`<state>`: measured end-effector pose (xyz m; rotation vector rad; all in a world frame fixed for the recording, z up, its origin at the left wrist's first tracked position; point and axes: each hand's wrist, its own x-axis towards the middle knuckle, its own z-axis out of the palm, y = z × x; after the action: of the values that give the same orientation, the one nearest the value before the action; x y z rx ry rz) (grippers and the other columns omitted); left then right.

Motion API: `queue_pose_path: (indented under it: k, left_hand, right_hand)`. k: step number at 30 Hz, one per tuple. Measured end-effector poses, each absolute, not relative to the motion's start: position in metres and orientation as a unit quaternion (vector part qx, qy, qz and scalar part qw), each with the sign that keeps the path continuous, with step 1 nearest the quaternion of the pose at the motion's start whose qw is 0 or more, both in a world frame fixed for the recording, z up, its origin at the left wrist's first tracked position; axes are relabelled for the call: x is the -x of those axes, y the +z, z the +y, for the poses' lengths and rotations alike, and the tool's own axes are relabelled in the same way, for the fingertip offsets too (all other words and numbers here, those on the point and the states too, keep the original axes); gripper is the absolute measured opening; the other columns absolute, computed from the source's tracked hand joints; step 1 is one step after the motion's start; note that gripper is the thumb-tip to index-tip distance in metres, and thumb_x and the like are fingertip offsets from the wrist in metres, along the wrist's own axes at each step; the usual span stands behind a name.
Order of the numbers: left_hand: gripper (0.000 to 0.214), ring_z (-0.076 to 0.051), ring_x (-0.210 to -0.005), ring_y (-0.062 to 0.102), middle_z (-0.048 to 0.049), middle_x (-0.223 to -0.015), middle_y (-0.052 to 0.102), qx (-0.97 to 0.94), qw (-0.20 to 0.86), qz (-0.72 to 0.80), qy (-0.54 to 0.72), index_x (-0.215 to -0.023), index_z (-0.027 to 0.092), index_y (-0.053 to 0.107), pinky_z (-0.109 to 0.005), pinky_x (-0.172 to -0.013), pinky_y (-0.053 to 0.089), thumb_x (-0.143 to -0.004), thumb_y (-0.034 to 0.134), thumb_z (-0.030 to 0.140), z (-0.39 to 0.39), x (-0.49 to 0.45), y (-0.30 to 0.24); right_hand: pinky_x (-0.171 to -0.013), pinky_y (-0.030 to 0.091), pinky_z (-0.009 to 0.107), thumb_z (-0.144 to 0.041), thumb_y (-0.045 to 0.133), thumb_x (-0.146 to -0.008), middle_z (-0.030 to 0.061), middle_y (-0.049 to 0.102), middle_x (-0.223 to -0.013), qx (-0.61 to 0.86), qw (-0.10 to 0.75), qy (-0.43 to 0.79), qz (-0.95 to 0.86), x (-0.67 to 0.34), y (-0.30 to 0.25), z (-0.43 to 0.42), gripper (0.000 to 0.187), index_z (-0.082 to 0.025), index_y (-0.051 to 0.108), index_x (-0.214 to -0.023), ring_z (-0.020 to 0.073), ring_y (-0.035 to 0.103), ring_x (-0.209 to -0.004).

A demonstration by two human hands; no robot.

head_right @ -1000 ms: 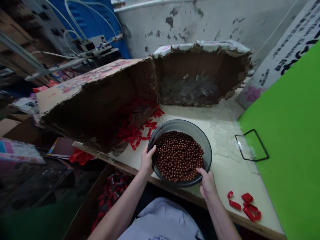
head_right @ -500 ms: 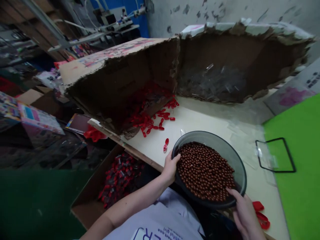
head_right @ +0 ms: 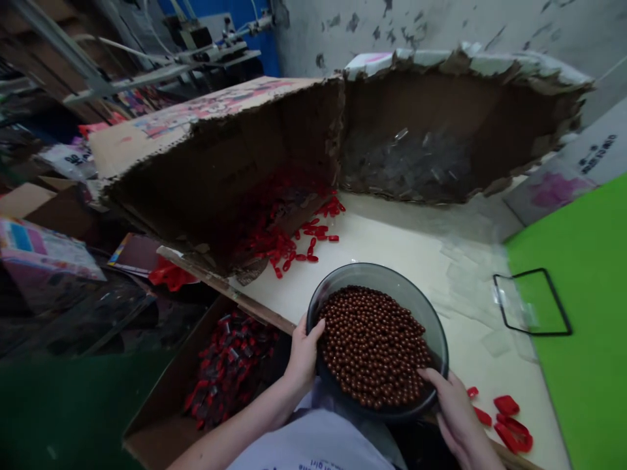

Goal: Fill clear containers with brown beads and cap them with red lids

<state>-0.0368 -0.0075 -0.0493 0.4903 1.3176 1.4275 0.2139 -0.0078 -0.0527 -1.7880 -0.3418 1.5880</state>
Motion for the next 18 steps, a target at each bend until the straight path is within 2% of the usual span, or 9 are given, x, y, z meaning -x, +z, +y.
queue_pose_path:
  k: [3, 6, 10, 12, 15, 18]
  left_hand:
    - [0.042, -0.025, -0.113, 0.058, -0.0092, -0.119, 0.066, -0.197, 0.542, 0.558, 0.597, -0.121, 0.018, 0.062, -0.039, -0.102, 0.041, -0.080, 0.062, 0.030, -0.004, 0.041, -0.060]
    - [0.041, -0.026, -0.111, 0.059, -0.0088, -0.116, 0.068, -0.179, 0.547, 0.554, 0.601, -0.117, 0.018, 0.064, -0.038, -0.101, 0.042, -0.078, 0.065, 0.033, 0.007, 0.048, -0.067]
    - [0.042, -0.025, -0.109, 0.060, -0.0079, -0.114, 0.069, -0.181, 0.551, 0.562, 0.590, -0.115, 0.019, 0.065, -0.038, -0.101, 0.042, -0.076, 0.067, 0.033, 0.023, 0.061, -0.070]
    - [0.043, -0.024, -0.112, 0.059, -0.0070, -0.116, 0.068, -0.199, 0.551, 0.560, 0.585, -0.117, 0.020, 0.065, -0.037, -0.102, 0.041, -0.077, 0.066, 0.036, 0.028, 0.067, -0.071]
    - [0.041, -0.024, -0.114, 0.057, -0.0072, -0.118, 0.067, -0.229, 0.531, 0.571, 0.582, -0.114, 0.020, 0.066, -0.037, -0.100, 0.041, -0.082, 0.059, 0.044, 0.032, 0.079, -0.074]
    - [0.046, -0.023, -0.108, 0.060, -0.0084, -0.116, 0.067, -0.239, 0.473, 0.635, 0.563, -0.116, 0.020, 0.065, -0.038, -0.094, 0.046, -0.086, 0.050, 0.051, 0.035, 0.099, -0.083]
  right_hand:
    - [-0.074, 0.060, 0.036, -0.020, 0.073, -0.060, 0.0060, 0.076, -0.082, 0.695, 0.353, 0.613, -0.129, -0.204, -0.058, -0.004, 0.052, -0.014, 0.063, -0.110, 0.0281, 0.071, -0.088]
    - [-0.082, 0.058, 0.037, -0.025, 0.072, -0.066, 0.0073, 0.076, -0.094, 0.681, 0.347, 0.623, -0.163, -0.199, -0.056, 0.001, 0.054, -0.016, 0.061, -0.118, 0.0272, 0.069, -0.096]
    - [-0.090, 0.053, 0.040, -0.041, 0.067, -0.077, 0.0088, 0.069, -0.118, 0.621, 0.251, 0.699, -0.251, -0.219, -0.049, 0.023, 0.049, -0.021, 0.061, -0.122, 0.0271, 0.064, -0.109]
    - [-0.094, 0.050, 0.043, -0.049, 0.061, -0.080, 0.0088, 0.064, -0.126, 0.605, 0.213, 0.699, -0.316, -0.239, -0.050, 0.051, 0.047, -0.023, 0.065, -0.119, 0.0281, 0.062, -0.111]
    - [-0.094, 0.048, 0.047, -0.050, 0.061, -0.078, 0.0092, 0.066, -0.122, 0.674, 0.270, 0.494, -0.479, -0.261, -0.061, 0.116, 0.044, -0.021, 0.069, -0.110, 0.0299, 0.063, -0.107]
    - [-0.101, 0.041, 0.045, -0.045, 0.057, -0.082, 0.0079, 0.066, -0.121, 0.569, 0.268, 0.381, -0.678, -0.249, -0.074, 0.191, 0.038, -0.023, 0.069, -0.110, 0.0267, 0.058, -0.115]
